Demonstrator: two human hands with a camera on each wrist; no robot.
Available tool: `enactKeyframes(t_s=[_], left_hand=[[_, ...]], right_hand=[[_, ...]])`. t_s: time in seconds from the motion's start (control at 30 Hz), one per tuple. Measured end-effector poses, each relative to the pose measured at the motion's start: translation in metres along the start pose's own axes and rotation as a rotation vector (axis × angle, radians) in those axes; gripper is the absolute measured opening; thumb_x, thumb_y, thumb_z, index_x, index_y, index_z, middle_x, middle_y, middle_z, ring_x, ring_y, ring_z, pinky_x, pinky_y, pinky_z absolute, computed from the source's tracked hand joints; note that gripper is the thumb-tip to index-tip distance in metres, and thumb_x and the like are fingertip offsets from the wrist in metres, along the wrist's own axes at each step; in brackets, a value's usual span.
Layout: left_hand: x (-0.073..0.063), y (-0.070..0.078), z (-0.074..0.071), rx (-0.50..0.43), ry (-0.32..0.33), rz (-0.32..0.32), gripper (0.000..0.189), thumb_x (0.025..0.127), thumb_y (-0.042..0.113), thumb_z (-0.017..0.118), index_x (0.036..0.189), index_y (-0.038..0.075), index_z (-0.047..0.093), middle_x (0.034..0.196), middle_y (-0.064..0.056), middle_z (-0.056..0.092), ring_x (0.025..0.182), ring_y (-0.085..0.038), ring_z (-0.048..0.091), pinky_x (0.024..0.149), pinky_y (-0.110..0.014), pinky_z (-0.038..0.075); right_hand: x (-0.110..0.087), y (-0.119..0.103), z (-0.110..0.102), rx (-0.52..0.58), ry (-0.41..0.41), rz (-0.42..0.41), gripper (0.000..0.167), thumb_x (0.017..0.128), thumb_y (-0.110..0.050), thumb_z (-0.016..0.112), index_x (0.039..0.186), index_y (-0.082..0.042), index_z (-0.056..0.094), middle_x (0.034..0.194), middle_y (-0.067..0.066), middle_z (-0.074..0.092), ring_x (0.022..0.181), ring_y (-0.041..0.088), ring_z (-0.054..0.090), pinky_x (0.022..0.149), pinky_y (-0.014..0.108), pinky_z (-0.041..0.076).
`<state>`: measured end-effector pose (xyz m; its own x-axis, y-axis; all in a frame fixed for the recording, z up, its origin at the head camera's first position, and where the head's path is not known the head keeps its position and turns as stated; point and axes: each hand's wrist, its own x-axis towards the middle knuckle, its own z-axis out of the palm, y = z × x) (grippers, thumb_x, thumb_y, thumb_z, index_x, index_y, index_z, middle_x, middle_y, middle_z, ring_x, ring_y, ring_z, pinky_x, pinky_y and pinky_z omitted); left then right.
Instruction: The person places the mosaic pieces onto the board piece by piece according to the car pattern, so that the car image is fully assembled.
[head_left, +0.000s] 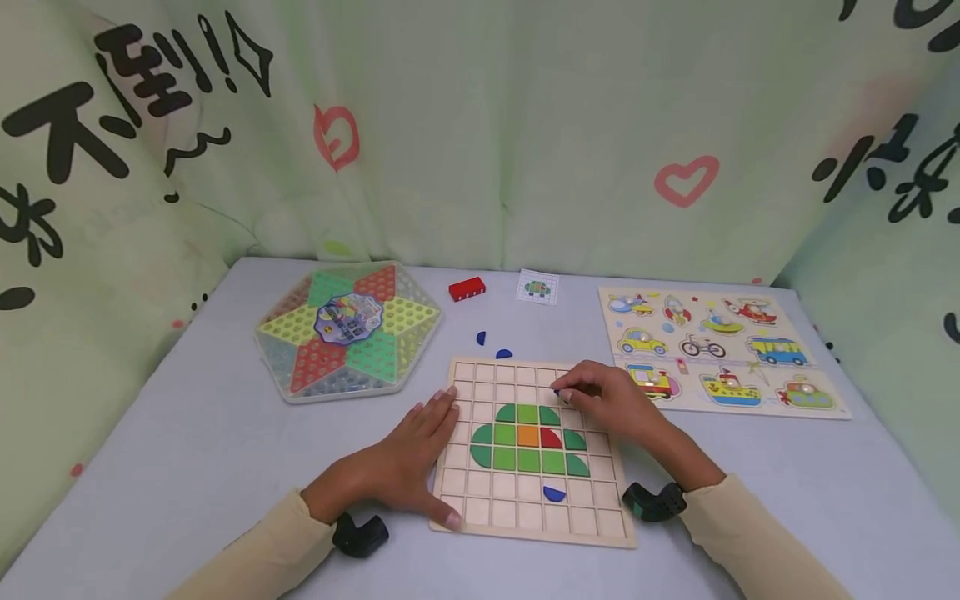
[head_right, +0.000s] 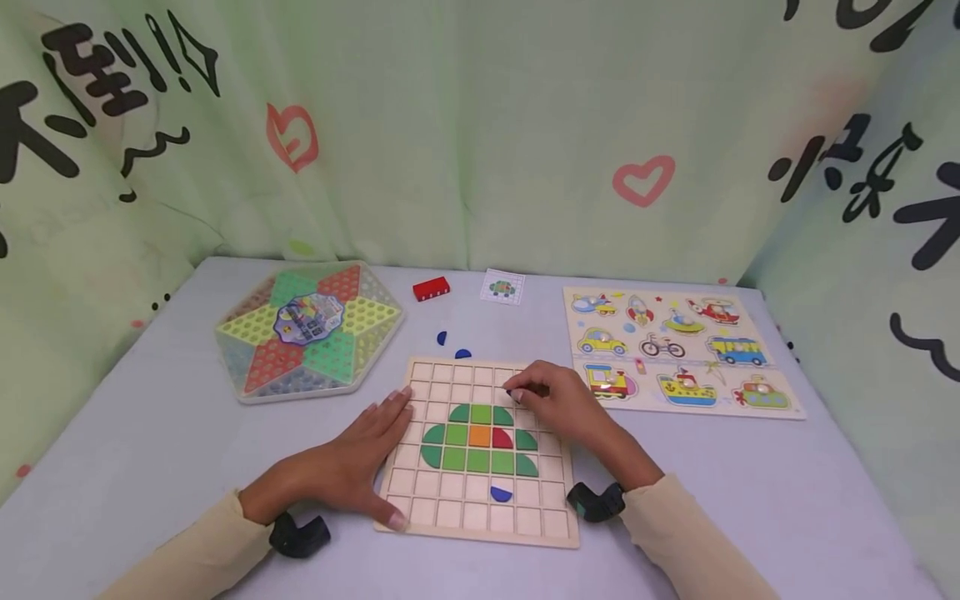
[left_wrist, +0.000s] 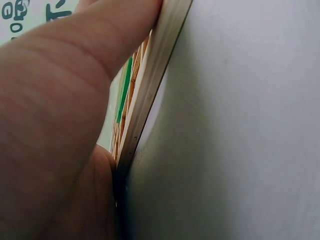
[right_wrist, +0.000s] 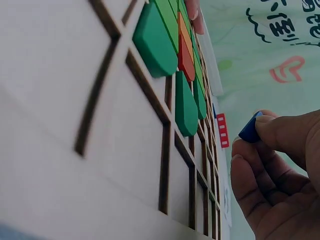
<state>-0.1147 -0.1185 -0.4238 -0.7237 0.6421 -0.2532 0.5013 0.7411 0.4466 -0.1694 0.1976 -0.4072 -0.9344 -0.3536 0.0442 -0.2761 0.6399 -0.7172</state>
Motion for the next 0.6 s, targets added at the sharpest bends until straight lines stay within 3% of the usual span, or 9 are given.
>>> enactKeyframes(t_s=[0.17, 0.43, 0.6], left_hand=[[0.0, -0.001, 0.001, 0.006, -0.002, 0.005, 0.134, 0.065, 0.077, 0.07, 0.156, 0.003, 0.004, 0.161, -0.009, -0.014, 0.146, -0.021, -0.014, 0.116, -0.045, 0.0], [0.001, 0.0, -0.001, 0.001, 0.005, 0.019, 0.133, 0.066, 0.076, 0.07, 0.155, 0.002, 0.005, 0.162, -0.01, -0.013, 0.146, -0.023, -0.013, 0.116, -0.046, 0.001], [0.0, -0.001, -0.001, -0.007, 0.0, 0.008, 0.133, 0.066, 0.076, 0.071, 0.156, 0.003, 0.004, 0.162, -0.008, -0.013, 0.146, -0.022, -0.013, 0.116, -0.046, 0.001]], right_hand=[[-0.011, -0.004, 0.001, 0.01, -0.05, -0.02, 0.018, 0.092, -0.003, 0.067, 0.102, -0.015, 0.074, 0.1, -0.004, 0.065, 0.091, 0.016, 0.06, 0.08, 0.028, 0.052], [-0.029, -0.012, 0.003, 0.072, -0.165, -0.129, 0.018, 0.091, -0.002, 0.066, 0.101, -0.013, 0.076, 0.094, -0.007, 0.066, 0.087, 0.013, 0.061, 0.08, 0.026, 0.053], [-0.04, -0.016, 0.002, 0.085, -0.213, -0.127, 0.017, 0.092, -0.005, 0.067, 0.101, -0.016, 0.076, 0.097, -0.009, 0.067, 0.089, 0.012, 0.06, 0.079, 0.025, 0.052]])
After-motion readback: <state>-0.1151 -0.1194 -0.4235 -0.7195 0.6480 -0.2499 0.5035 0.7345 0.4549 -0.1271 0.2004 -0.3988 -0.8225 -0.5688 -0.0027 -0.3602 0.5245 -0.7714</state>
